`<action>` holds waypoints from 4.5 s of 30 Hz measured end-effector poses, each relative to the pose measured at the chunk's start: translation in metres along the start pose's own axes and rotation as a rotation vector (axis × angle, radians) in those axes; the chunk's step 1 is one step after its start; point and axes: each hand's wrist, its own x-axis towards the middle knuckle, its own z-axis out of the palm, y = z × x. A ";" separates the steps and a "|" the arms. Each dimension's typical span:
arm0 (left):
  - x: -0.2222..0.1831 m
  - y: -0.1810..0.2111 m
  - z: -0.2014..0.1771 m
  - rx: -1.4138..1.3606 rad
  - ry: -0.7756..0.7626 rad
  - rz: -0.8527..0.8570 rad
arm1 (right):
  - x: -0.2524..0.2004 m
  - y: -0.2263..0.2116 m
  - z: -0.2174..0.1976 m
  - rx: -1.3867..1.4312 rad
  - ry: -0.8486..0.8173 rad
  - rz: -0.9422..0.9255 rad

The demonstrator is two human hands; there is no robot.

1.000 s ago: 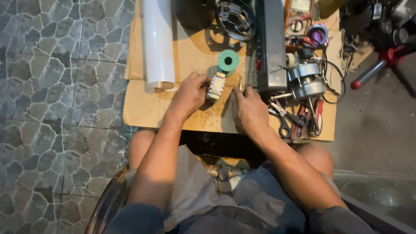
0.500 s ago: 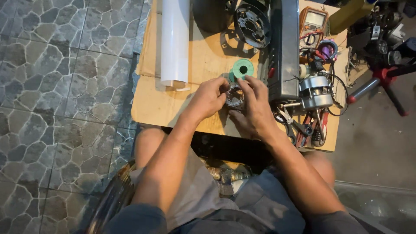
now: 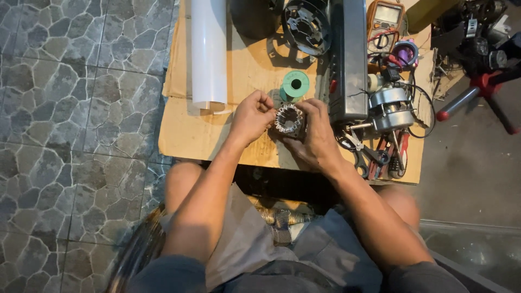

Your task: The person is assembling a motor stator by manually fitting a plastic terminal block into the slots of the metal stator core.

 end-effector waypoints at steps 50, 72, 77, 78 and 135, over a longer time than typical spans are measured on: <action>-0.011 0.019 -0.013 0.825 0.075 0.275 | 0.005 0.015 0.023 0.046 0.137 -0.183; -0.050 0.020 0.024 0.671 0.073 0.433 | -0.021 0.051 0.022 -0.368 -0.128 -0.114; -0.050 0.024 0.017 0.627 0.129 0.135 | -0.012 0.041 0.015 -0.369 -0.130 -0.056; -0.051 0.026 0.017 0.596 0.143 0.077 | -0.012 0.043 0.018 -0.383 -0.099 -0.078; -0.052 0.030 0.037 0.586 0.246 0.110 | 0.005 0.009 0.019 -0.074 0.055 -0.035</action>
